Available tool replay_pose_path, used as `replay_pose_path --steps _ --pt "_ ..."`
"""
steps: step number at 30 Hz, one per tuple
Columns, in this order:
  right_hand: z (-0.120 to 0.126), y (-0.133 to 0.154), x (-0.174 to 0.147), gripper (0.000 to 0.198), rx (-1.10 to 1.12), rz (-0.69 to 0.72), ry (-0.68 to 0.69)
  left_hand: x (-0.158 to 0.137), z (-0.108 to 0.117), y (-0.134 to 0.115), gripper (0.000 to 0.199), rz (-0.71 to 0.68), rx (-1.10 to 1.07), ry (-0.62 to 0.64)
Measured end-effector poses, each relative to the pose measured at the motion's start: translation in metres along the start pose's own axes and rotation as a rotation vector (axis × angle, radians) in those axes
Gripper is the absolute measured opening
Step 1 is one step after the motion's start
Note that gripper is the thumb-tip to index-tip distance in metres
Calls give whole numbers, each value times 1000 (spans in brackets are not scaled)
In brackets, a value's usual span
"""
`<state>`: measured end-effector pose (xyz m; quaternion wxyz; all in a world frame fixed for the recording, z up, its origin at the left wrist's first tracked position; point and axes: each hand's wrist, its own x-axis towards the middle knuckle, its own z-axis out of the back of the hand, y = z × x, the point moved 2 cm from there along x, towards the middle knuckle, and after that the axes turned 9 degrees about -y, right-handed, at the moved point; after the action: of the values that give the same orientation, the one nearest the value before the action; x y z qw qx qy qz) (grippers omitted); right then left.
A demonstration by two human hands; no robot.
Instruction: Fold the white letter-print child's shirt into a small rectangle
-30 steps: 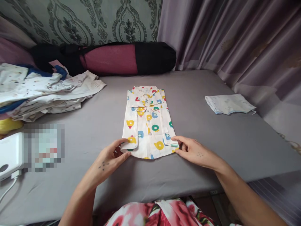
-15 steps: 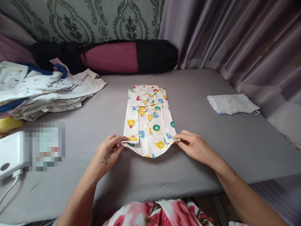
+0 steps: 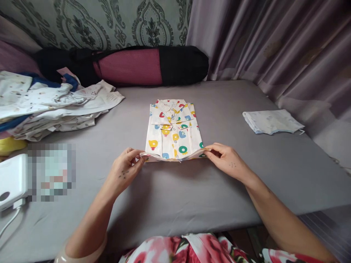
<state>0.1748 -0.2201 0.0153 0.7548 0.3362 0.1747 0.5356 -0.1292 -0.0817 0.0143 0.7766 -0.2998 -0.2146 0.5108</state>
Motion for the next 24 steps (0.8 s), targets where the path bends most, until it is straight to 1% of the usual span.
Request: replay_pose_path --steps 4,9,11,15,17,21,24 --pt "-3 -4 4 29 4 -10 -16 6 -1 0 35 7 28 -5" --pt "-4 -6 10 28 -34 -30 -57 13 -7 8 33 -5 70 -14" --pt "-4 -7 11 26 -64 -51 -70 15 -8 10 35 -19 91 -52" --pt "-3 -10 9 34 -166 -57 -104 12 -6 9 52 -9 116 -178" --pt "-3 -9 7 35 -211 -32 -131 10 -6 6 52 -20 123 -189" --pt "-6 1 4 34 -270 44 -141 8 -9 0 47 -137 147 -161" --pt "-13 16 3 36 -299 161 -95 8 -17 -8 46 -293 171 -122"
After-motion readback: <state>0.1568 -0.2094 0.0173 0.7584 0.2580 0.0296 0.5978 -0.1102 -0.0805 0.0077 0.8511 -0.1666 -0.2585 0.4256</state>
